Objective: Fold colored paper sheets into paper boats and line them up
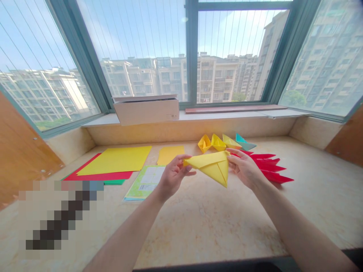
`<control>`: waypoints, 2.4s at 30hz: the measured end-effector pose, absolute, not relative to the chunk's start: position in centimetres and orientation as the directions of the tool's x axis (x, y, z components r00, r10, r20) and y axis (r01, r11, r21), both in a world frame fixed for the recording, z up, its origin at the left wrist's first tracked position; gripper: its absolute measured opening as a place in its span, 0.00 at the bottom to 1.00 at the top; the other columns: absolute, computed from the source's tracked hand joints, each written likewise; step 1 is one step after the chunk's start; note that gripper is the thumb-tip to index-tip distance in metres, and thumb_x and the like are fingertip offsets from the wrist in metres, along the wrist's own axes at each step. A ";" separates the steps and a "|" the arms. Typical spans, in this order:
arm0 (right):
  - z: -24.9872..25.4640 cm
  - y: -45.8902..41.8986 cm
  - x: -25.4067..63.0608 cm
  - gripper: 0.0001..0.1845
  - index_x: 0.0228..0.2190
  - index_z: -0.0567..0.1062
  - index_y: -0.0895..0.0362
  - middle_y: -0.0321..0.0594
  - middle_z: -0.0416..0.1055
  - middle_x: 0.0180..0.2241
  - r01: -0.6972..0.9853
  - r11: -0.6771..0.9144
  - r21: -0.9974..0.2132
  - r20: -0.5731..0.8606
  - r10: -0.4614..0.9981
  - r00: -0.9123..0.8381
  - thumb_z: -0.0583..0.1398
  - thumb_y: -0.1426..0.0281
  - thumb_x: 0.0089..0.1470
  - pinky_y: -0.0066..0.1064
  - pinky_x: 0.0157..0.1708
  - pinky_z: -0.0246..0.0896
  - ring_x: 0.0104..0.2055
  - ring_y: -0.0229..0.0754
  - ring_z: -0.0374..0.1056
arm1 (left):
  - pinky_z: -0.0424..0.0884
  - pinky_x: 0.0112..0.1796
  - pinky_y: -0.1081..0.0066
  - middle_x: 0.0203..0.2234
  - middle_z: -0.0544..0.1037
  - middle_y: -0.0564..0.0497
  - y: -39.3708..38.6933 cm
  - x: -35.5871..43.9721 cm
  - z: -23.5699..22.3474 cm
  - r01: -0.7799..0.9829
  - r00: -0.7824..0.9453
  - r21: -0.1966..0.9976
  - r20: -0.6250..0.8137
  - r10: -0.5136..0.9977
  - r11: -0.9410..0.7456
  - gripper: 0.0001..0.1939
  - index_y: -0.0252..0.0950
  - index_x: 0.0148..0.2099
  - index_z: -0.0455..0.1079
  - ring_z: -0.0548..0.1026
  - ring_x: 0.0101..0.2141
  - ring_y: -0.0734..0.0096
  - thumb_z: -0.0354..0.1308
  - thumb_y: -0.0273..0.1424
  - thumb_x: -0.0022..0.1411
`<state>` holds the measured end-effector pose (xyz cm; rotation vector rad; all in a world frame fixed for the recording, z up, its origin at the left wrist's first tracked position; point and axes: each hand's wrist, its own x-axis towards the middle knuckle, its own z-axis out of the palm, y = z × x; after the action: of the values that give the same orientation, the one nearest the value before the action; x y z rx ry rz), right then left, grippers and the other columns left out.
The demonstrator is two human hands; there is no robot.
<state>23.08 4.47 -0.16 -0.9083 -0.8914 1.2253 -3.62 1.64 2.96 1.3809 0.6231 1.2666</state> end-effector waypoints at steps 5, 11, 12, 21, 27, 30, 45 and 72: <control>-0.1 4.3 23.1 0.10 0.36 0.80 0.56 0.45 0.79 0.39 -0.313 0.022 -0.950 0.005 0.998 0.055 0.67 0.73 0.48 0.33 0.39 0.75 0.40 0.45 0.76 | 0.79 0.38 0.66 0.46 0.77 0.45 1.9 -4.2 2.8 -0.199 0.242 0.899 0.431 0.869 -0.390 0.14 0.37 0.45 0.74 0.78 0.41 0.63 0.66 0.37 0.58; 0.5 3.7 22.8 0.09 0.35 0.82 0.56 0.45 0.79 0.38 -0.285 -0.015 -0.958 -0.026 0.999 0.032 0.66 0.74 0.48 0.31 0.32 0.74 0.37 0.44 0.75 | 0.73 0.46 0.66 0.45 0.78 0.45 2.1 -5.3 3.4 0.104 0.295 0.800 0.542 0.787 -0.590 0.14 0.41 0.51 0.76 0.76 0.44 0.63 0.62 0.33 0.62; 0.6 3.7 22.8 0.09 0.34 0.82 0.56 0.45 0.79 0.38 -0.283 -0.025 -0.959 -0.039 0.998 0.042 0.66 0.74 0.48 0.30 0.31 0.74 0.36 0.43 0.75 | 0.71 0.48 0.66 0.44 0.78 0.45 2.1 -5.4 3.6 0.141 0.318 0.779 0.549 0.773 -0.611 0.13 0.41 0.50 0.77 0.75 0.44 0.62 0.62 0.32 0.62; 0.1 4.4 24.2 0.07 0.32 0.81 0.58 0.46 0.78 0.36 -0.281 -0.050 -0.958 -0.082 0.991 0.102 0.64 0.74 0.48 0.28 0.26 0.73 0.31 0.41 0.73 | 0.67 0.51 0.65 0.41 0.81 0.47 3.4 -6.0 2.7 0.228 0.413 0.773 0.474 0.778 -0.592 0.11 0.43 0.44 0.80 0.76 0.43 0.59 0.64 0.27 0.58; 1.0 3.9 24.3 0.09 0.37 0.81 0.57 0.41 0.75 0.31 -0.292 -0.052 -0.955 -0.060 0.998 0.018 0.65 0.69 0.52 0.22 0.20 0.67 0.24 0.34 0.67 | 0.72 0.38 0.72 0.34 0.79 0.47 3.2 -5.7 2.4 0.216 0.490 0.817 0.384 0.783 -0.535 0.08 0.40 0.42 0.79 0.75 0.31 0.67 0.63 0.30 0.60; 1.5 3.6 24.1 0.14 0.41 0.79 0.54 0.36 0.72 0.28 -0.283 0.014 -0.959 0.022 0.999 -0.024 0.65 0.62 0.54 0.24 0.16 0.59 0.19 0.33 0.61 | 0.72 0.31 0.74 0.28 0.76 0.49 3.0 -5.4 2.6 0.150 0.483 0.867 0.355 0.800 -0.475 0.09 0.36 0.37 0.78 0.75 0.26 0.71 0.59 0.35 0.63; 1.5 3.3 25.6 0.18 0.45 0.78 0.57 0.40 0.74 0.29 -0.063 0.003 -0.998 0.011 0.992 -0.129 0.62 0.61 0.56 0.26 0.19 0.58 0.22 0.35 0.65 | 0.77 0.43 0.68 0.37 0.81 0.45 3.1 -5.8 3.3 -0.051 0.542 0.997 0.080 0.837 -0.063 0.11 0.33 0.42 0.79 0.80 0.37 0.65 0.66 0.34 0.58; 1.5 3.5 25.9 0.15 0.39 0.81 0.57 0.47 0.77 0.44 -0.120 -0.032 -0.992 0.001 0.965 -0.260 0.67 0.60 0.52 0.34 0.44 0.70 0.45 0.46 0.73 | 0.64 0.57 0.61 0.55 0.74 0.40 3.3 -6.6 3.2 -0.107 0.660 0.988 -0.014 0.751 0.112 0.20 0.32 0.55 0.73 0.74 0.53 0.56 0.61 0.36 0.64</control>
<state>25.88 3.50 1.46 -0.9917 -1.2958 1.4672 -6.62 3.28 3.18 1.3177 0.6093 0.6901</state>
